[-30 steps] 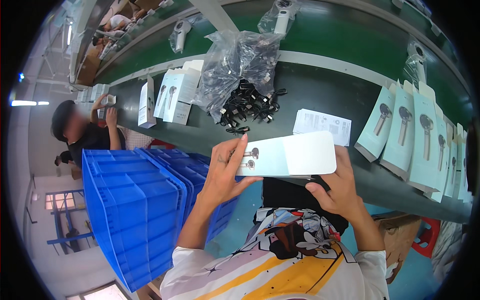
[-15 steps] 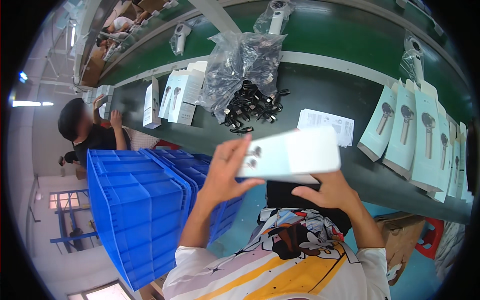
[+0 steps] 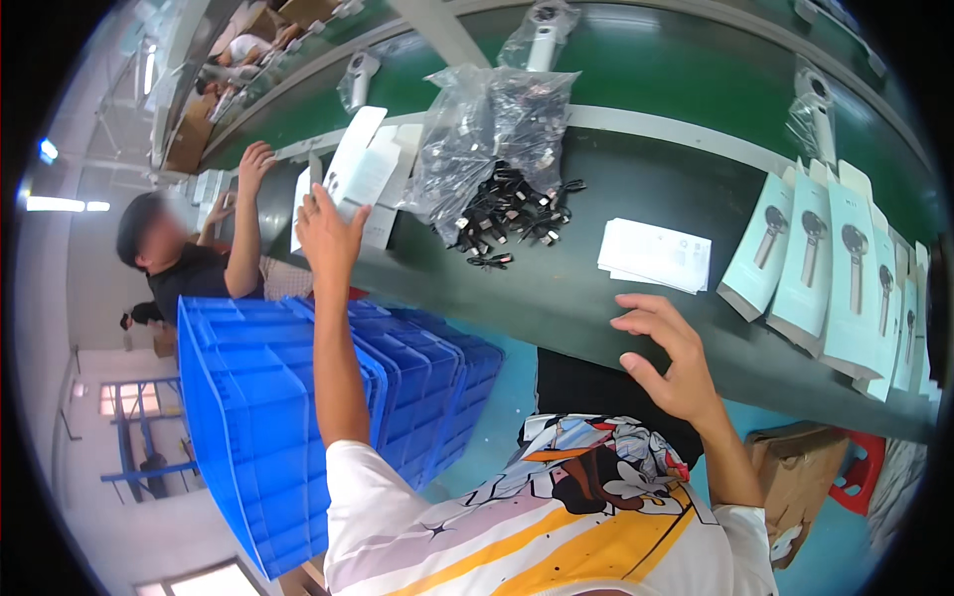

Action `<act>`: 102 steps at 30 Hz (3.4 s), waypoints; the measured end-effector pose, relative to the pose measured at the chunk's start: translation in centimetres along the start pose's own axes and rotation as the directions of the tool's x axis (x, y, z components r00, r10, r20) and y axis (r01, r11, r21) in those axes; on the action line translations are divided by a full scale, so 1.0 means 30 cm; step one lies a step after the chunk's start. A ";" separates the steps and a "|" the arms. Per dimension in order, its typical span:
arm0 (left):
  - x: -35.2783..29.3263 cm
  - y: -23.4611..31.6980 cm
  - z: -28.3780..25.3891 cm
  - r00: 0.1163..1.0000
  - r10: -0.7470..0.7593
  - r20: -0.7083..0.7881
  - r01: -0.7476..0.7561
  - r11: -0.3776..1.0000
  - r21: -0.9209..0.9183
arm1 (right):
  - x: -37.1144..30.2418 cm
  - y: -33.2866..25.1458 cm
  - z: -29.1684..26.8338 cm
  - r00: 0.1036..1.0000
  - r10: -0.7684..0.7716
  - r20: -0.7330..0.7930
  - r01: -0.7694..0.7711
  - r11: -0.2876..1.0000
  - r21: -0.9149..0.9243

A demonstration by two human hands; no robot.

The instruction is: The recorder is packaging small electronic devices into boxes along with a USB cable and an instruction sheet on a production line.

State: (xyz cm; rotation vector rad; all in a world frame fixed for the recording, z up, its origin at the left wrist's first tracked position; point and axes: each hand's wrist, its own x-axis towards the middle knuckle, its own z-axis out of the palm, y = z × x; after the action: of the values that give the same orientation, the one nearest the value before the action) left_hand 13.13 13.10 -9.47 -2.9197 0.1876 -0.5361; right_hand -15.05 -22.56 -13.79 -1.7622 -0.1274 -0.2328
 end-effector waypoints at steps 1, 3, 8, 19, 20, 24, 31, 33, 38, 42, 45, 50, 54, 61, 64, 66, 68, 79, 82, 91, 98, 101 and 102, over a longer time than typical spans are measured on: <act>-0.021 0.020 -0.007 0.994 0.060 -0.089 -0.053 0.995 0.079 | -0.007 0.002 0.002 1.000 0.014 0.006 -0.014 1.000 0.011; -0.033 0.077 -0.021 0.993 0.086 -0.076 -0.077 0.990 0.116 | -0.014 0.013 0.007 0.999 0.041 0.009 -0.041 0.999 0.008; -0.003 0.084 0.039 0.989 0.119 -0.086 -0.101 0.975 0.196 | 0.053 0.025 0.043 0.999 -0.018 0.031 0.023 0.981 -0.195; -0.279 0.293 -0.148 0.900 0.121 -0.420 -0.343 0.791 -0.507 | 0.363 0.089 0.444 0.966 -0.219 0.138 0.259 0.808 -0.529; -0.302 0.305 -0.150 0.914 0.122 -0.388 -0.346 0.735 -0.583 | 0.375 0.108 0.470 0.963 -0.190 0.189 0.267 0.743 -0.614; -0.376 0.325 -0.184 0.934 0.132 -0.332 -0.341 0.606 -0.718 | 0.321 0.116 0.440 0.952 -0.210 0.223 0.301 0.777 -0.553; -0.349 0.546 -0.202 0.763 0.558 -0.325 -0.540 0.274 -0.796 | 0.173 0.007 0.029 0.981 -0.151 -0.123 0.028 0.732 -0.681; -0.326 0.642 -0.168 0.687 0.662 -0.301 -0.567 0.228 -0.791 | 0.172 0.010 -0.023 0.970 -0.203 -0.130 0.034 0.650 -0.759; -0.328 0.804 -0.085 0.592 0.764 -0.256 -0.610 0.217 -0.762 | 0.159 0.105 -0.014 0.973 -0.192 -0.126 -0.001 0.545 -0.838; -0.326 0.830 -0.064 0.558 0.791 -0.251 -0.651 0.230 -0.723 | 0.150 0.115 -0.026 0.973 -0.173 -0.150 -0.028 0.559 -0.829; -0.320 0.826 -0.078 0.567 0.790 -0.231 -0.627 0.234 -0.743 | 0.148 0.116 -0.031 0.970 -0.201 -0.133 0.001 0.555 -0.832; -0.326 0.824 -0.087 0.582 0.776 -0.244 -0.627 0.237 -0.742 | 0.147 0.129 -0.039 0.960 -0.252 -0.124 0.029 0.528 -0.849; -0.340 0.821 -0.094 0.585 0.764 -0.272 -0.663 0.257 -0.703 | 0.146 0.131 -0.039 0.950 -0.294 -0.101 0.073 0.526 -0.848; -0.370 0.825 -0.080 0.588 0.730 -0.349 -0.701 0.244 -0.670 | 0.134 0.157 -0.038 0.937 -0.331 -0.113 0.095 0.551 -0.829; -0.359 0.833 -0.066 0.613 0.694 -0.378 -0.661 0.188 -0.727 | 0.133 0.159 -0.036 0.934 -0.336 -0.122 0.093 0.559 -0.824; -0.347 0.843 -0.046 0.630 0.665 -0.401 -0.648 0.166 -0.743 | 0.129 0.163 -0.035 0.934 -0.339 -0.116 0.096 0.550 -0.830; -0.334 0.853 -0.035 0.685 0.625 -0.374 -0.631 0.254 -0.733 | 0.131 0.158 -0.037 0.934 -0.339 -0.111 0.097 0.542 -0.835; -0.303 0.739 -0.227 0.798 0.582 -0.158 -0.370 0.267 -0.890 | 0.134 -0.012 -0.082 0.945 -0.327 0.008 0.268 0.760 -0.592; -0.311 0.704 -0.183 0.807 0.584 0.086 0.122 -0.022 -0.992 | 0.137 -0.026 -0.103 0.946 -0.325 -0.011 0.280 0.833 -0.477; -0.356 0.721 -0.223 0.765 0.587 0.266 0.430 -0.158 -0.889 | 0.129 -0.054 -0.123 0.981 -0.177 -0.081 0.142 0.935 -0.326; -0.347 0.711 -0.224 0.661 0.738 0.135 0.355 -0.149 -0.923 | 0.130 -0.087 -0.123 0.998 -0.041 -0.050 0.033 0.988 -0.151; -0.347 0.731 -0.230 0.659 0.720 0.216 0.423 -0.118 -0.898 | 0.134 -0.064 -0.123 0.994 -0.070 -0.082 0.055 0.983 -0.176; -0.349 0.732 -0.231 0.669 0.707 0.228 0.428 -0.115 -0.896 | 0.136 -0.051 -0.127 0.996 0.005 -0.085 -0.018 0.987 -0.162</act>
State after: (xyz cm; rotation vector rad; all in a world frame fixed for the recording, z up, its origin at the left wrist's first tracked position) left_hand -1.14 -7.75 -10.73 -3.7656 1.5010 1.9459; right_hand -11.74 -26.13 -10.68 -1.9117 -0.0378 -0.3163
